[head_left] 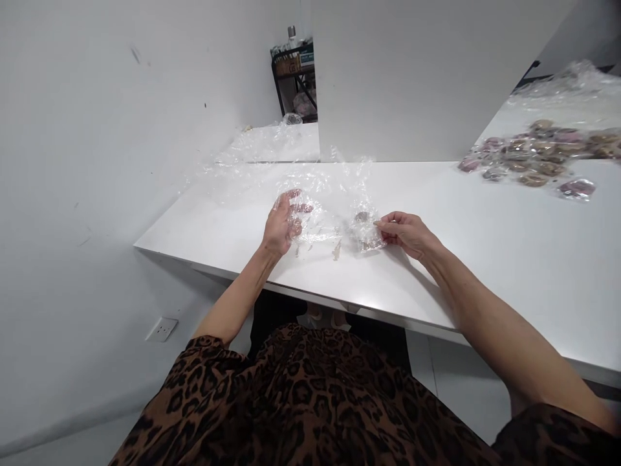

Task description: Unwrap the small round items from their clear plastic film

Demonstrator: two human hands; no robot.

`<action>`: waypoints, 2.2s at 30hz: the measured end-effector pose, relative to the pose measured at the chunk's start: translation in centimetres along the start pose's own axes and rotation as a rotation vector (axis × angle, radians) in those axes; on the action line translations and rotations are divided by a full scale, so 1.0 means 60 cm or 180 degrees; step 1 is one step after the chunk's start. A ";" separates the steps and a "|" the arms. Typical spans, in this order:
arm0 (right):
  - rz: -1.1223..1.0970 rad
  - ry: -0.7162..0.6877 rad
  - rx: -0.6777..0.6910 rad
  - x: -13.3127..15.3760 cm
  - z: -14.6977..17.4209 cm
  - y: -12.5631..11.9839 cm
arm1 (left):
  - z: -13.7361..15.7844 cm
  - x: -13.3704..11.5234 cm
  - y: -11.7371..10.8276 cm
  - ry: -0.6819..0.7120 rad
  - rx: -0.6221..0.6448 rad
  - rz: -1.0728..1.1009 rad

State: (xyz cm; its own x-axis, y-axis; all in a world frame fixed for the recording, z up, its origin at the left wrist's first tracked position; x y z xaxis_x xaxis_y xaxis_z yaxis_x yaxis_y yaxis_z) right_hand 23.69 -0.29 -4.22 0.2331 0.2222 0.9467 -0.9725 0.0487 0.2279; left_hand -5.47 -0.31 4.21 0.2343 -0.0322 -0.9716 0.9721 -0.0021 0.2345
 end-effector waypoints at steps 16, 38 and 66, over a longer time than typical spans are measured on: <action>0.0593 -0.0173 0.0100 -0.007 -0.006 0.016 | 0.059 0.033 0.025 0.2219 0.0567 -0.4281; -0.0599 -0.0197 0.0807 0.019 -0.015 0.149 | -0.025 0.084 0.022 -0.0827 0.0586 0.1061; -0.0425 -0.0665 -0.0427 0.028 -0.030 0.053 | -0.041 0.077 -0.003 -0.0568 0.0078 0.1708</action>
State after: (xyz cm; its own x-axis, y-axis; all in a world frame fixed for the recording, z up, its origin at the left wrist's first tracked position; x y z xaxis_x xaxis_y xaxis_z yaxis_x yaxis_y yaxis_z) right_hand 20.96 2.01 -2.29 0.3415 0.0002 0.9399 -0.9218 0.1955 0.3349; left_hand -4.52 1.99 -0.37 0.6883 -0.2037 -0.6963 0.7162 0.0379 0.6968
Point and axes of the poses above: each hand's wrist, its own z-axis away from the middle knuckle, its own y-axis out of the palm, x = y × z, the point moved 6 cm from there along -z, towards the middle knuckle, and after that the axes turned 3 degrees about -z, right-handed, at the moved point
